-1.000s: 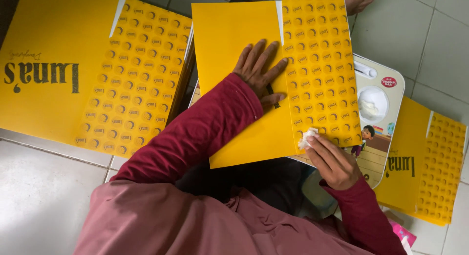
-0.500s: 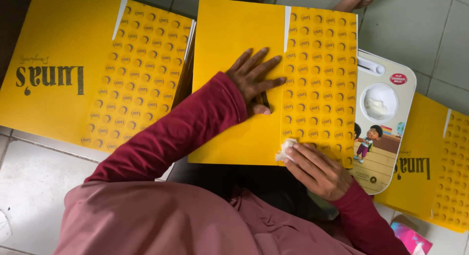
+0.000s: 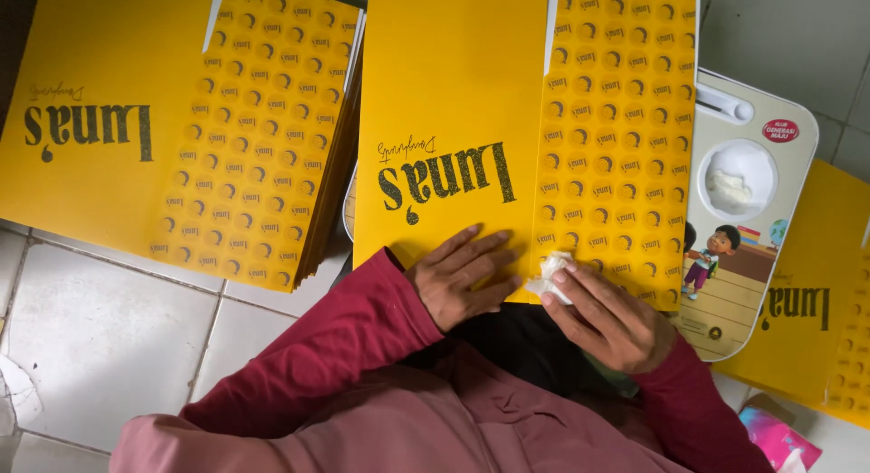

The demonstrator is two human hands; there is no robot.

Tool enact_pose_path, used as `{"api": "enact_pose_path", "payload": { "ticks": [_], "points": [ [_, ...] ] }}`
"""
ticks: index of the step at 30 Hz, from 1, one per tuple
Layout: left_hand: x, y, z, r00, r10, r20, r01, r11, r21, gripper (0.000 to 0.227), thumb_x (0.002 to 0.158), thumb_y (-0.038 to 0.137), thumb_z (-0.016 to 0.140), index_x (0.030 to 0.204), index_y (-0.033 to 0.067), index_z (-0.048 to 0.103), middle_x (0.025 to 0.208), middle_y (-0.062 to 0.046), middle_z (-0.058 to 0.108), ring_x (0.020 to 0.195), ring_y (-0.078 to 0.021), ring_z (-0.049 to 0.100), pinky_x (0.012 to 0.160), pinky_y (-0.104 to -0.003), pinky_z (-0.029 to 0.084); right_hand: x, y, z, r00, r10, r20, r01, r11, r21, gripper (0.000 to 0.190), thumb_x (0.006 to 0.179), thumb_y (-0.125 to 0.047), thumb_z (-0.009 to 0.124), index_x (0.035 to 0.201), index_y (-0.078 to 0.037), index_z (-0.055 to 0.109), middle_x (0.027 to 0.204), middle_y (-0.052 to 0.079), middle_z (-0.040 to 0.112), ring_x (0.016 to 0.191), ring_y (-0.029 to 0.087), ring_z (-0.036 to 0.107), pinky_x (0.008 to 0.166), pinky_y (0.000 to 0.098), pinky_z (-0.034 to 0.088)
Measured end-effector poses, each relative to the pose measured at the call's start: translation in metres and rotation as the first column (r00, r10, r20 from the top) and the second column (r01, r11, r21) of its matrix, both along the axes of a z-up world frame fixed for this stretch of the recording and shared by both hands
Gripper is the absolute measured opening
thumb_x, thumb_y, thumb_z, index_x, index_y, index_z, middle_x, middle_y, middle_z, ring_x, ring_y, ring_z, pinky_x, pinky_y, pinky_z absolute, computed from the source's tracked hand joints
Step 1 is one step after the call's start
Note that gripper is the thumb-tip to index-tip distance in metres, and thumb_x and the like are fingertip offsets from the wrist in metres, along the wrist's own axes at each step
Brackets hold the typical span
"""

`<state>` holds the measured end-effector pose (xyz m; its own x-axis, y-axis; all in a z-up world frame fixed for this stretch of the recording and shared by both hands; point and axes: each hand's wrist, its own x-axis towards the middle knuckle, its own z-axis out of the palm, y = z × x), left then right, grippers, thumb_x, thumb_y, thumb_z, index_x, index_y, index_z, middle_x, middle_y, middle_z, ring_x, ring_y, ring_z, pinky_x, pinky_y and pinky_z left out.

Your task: Applying adhesive to the edges of yellow cardboard folders and wiping them with a cloth

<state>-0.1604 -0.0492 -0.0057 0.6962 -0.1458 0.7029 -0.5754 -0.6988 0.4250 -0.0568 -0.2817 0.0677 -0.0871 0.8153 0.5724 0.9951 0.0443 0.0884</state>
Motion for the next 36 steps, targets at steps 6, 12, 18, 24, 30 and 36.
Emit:
{"api": "enact_pose_path", "payload": {
  "ticks": [6,12,18,24,30,36],
  "points": [
    [0.004,0.003,0.009,1.0,0.022,0.009,-0.022,0.999,-0.046,0.044,0.106,0.045,0.042,0.104,0.019,0.078,0.126,-0.01,0.073,0.126,-0.0351,0.066,0.109,-0.051,0.049,0.002,0.01,0.008,0.993,-0.019,0.12,0.014,0.999,0.043,0.014,0.094,0.007,0.065,0.101,0.003,0.076,0.11,0.031,0.076,0.095,0.04,0.077,0.079,0.0415,0.065],
    [0.002,0.002,0.008,0.998,0.051,0.028,-0.05,0.998,-0.033,0.039,0.107,0.04,0.044,0.104,0.02,0.077,0.128,-0.01,0.072,0.125,-0.0354,0.067,0.109,-0.051,0.049,0.001,0.011,0.009,0.993,-0.025,0.117,0.019,0.999,0.046,0.013,0.095,0.006,0.065,0.099,0.001,0.077,0.108,0.03,0.077,0.094,0.038,0.077,0.079,0.0401,0.065],
    [0.003,0.0,0.009,0.996,0.071,0.051,-0.068,0.996,-0.055,0.04,0.108,0.038,0.043,0.1,0.0189,0.077,0.124,-0.01,0.074,0.122,-0.0356,0.068,0.108,-0.05,0.05,-0.001,0.013,0.01,0.994,-0.035,0.103,0.029,0.998,0.063,0.013,0.096,0.006,0.064,0.096,0.003,0.076,0.107,0.03,0.077,0.095,0.038,0.077,0.081,0.0403,0.063],
    [0.002,0.0,0.012,0.994,0.094,0.053,-0.093,0.995,-0.02,0.03,0.106,0.033,0.051,0.099,0.0199,0.076,0.12,-0.01,0.074,0.119,-0.0357,0.07,0.106,-0.051,0.051,-0.004,0.012,0.007,0.996,-0.053,0.073,0.048,0.996,0.073,0.013,0.096,0.006,0.065,0.094,0.002,0.077,0.108,0.029,0.077,0.096,0.037,0.077,0.082,0.0405,0.063],
    [-0.005,-0.01,0.02,0.983,0.175,0.059,-0.177,0.984,0.03,0.015,0.101,0.03,0.064,0.106,0.0252,0.077,0.121,-0.01,0.073,0.119,-0.0391,0.069,0.106,-0.055,0.05,-0.006,0.003,0.008,0.995,-0.08,-0.052,0.079,0.997,-0.018,0.016,0.096,0.002,0.065,0.104,0.0,0.078,0.114,0.026,0.076,0.103,0.036,0.075,0.087,0.0404,0.062],
    [-0.003,-0.012,0.024,0.976,0.207,0.068,-0.209,0.977,0.027,0.01,0.097,0.029,0.069,0.105,0.0278,0.075,0.122,-0.008,0.072,0.12,-0.037,0.069,0.107,-0.055,0.05,0.004,-0.014,-0.004,0.827,-0.218,-0.518,0.196,0.976,-0.097,0.011,0.086,-0.01,0.079,0.091,-0.001,0.075,0.104,0.013,0.075,0.098,0.03,0.075,0.084,0.0393,0.062]
  ]
}}
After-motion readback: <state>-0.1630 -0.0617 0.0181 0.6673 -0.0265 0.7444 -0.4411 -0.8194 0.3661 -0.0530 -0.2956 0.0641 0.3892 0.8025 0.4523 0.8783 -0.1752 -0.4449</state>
